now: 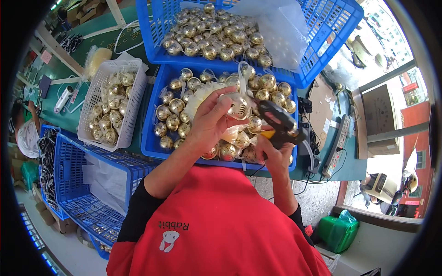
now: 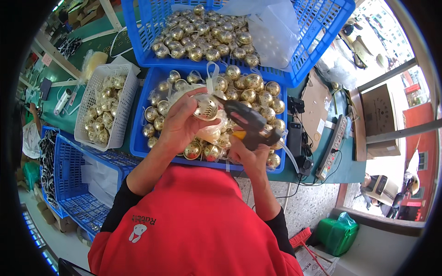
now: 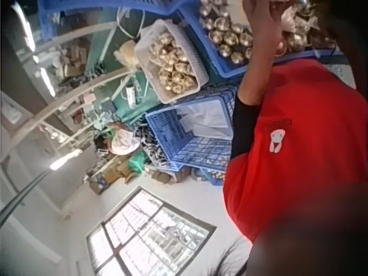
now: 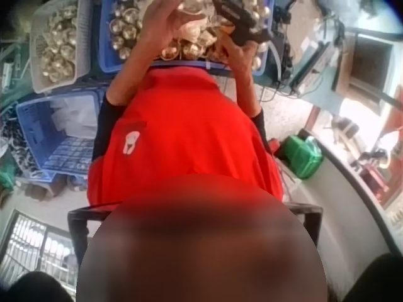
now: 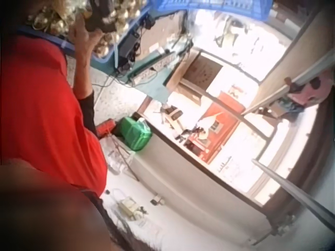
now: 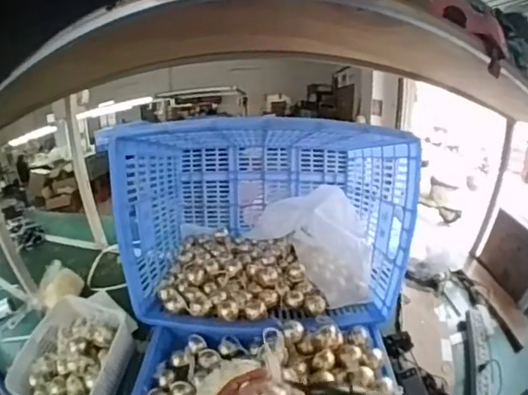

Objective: Using a hot glue gun to attach white ruffled plastic decorations to gold spherical Christmas ornaments.

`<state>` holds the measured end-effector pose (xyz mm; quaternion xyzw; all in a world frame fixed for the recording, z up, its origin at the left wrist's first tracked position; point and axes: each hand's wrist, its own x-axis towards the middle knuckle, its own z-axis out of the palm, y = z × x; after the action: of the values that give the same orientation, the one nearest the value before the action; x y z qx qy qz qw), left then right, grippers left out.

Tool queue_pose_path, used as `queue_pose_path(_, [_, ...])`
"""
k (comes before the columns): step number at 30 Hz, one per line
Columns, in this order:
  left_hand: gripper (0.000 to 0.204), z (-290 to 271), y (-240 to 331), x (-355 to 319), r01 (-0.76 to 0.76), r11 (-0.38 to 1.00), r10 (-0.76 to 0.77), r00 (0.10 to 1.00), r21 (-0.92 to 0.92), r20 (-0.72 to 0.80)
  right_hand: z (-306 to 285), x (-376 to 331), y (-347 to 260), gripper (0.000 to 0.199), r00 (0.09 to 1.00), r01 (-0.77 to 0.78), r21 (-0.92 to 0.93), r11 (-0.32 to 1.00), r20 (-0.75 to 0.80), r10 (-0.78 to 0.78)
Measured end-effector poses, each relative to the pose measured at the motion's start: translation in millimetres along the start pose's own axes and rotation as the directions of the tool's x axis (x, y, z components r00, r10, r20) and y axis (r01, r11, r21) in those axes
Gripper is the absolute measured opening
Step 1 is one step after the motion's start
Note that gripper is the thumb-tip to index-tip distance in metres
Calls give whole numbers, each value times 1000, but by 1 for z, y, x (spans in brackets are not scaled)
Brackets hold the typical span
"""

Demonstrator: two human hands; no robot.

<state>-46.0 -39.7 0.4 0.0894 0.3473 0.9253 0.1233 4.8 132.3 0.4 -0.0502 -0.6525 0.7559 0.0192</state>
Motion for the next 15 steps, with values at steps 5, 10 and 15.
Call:
queue_pose_path(5, [38,-5,14,-3,40,991,-46,998,-127,-46,3,5,-14,22,999,30,114,993,-17,-29])
queue_pose_path(10, [41,-23,24,-13,112,942,-133,990,-317,-45,12,11,-6,22,999,-11,172,985,31,6])
queue_pose_path(15, [52,-47,44,-41,70,944,-90,995,-321,-49,20,11,-2,25,997,-72,119,990,10,72])
